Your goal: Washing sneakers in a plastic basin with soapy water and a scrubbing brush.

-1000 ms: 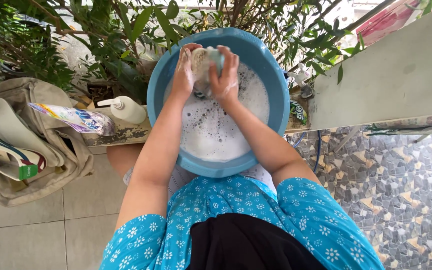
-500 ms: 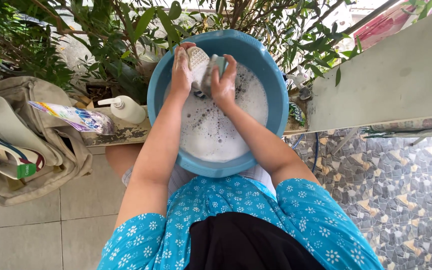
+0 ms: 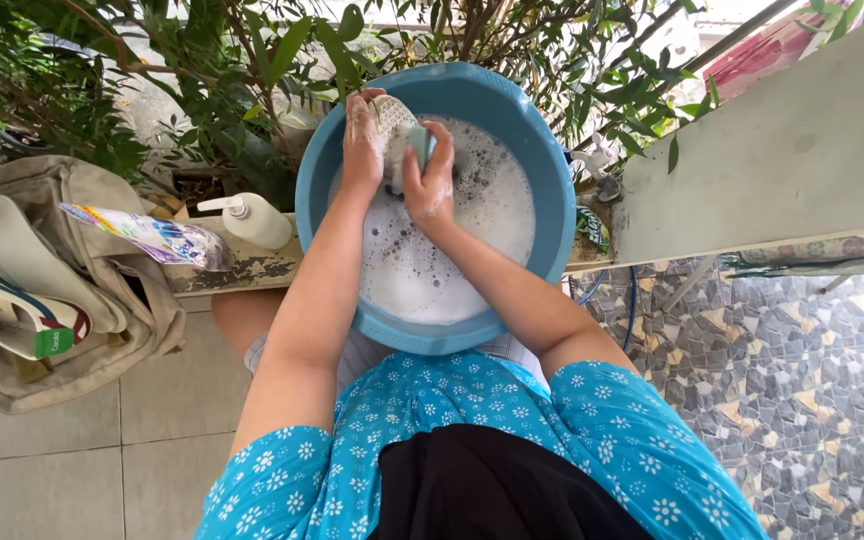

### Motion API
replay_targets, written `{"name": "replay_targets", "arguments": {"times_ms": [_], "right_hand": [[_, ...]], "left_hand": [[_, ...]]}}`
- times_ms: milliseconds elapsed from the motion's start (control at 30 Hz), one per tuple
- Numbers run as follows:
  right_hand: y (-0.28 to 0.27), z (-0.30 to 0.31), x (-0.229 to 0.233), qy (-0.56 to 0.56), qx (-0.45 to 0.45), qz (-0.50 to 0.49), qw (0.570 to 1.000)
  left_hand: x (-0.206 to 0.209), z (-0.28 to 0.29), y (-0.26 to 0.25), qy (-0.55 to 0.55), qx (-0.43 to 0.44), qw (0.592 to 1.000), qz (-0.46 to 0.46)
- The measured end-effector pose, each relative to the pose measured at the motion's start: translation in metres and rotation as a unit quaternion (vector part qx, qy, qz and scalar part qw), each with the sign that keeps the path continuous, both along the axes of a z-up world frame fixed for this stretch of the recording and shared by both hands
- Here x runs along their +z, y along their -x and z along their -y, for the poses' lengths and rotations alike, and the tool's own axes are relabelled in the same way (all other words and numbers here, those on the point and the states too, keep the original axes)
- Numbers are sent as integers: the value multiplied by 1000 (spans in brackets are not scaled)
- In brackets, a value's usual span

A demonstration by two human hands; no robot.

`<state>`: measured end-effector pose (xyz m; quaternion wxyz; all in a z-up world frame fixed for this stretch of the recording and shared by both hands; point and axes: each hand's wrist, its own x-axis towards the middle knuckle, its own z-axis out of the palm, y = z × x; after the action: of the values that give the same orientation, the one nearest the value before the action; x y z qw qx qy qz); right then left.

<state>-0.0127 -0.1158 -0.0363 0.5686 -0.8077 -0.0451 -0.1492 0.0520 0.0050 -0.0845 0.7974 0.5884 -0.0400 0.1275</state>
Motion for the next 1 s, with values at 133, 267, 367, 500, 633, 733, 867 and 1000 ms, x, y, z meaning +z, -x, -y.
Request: {"name": "replay_targets", "arguments": {"times_ms": [133, 267, 367, 500, 633, 733, 867, 1000], "right_hand": [[-32, 21, -92, 6, -71, -28, 997], [-41, 26, -119, 1, -89, -42, 995], [-45, 27, -134, 38, -114, -46, 992], [-42, 27, -127, 40, -123, -69, 989], [-48, 33, -148, 88, -162, -121, 975], [-44, 34, -120, 67, -151, -197, 966], [-68, 47, -167, 50, -110, -18, 992], [-40, 36, -89, -29, -14, 7, 999]], "left_hand": [[-3, 0, 1, 57, -22, 998, -9], [-3, -1, -2, 32, -3, 999, -6], [-3, -2, -1, 36, -1, 999, -8], [-3, -2, 0, -6, 32, 999, -10], [-16, -1, 0, -80, 96, 992, 3], [-18, 2, 0, -95, 120, 988, 12], [-15, 6, 1, -168, 162, 971, 52], [6, 14, 13, -189, 138, 971, 57]]}}
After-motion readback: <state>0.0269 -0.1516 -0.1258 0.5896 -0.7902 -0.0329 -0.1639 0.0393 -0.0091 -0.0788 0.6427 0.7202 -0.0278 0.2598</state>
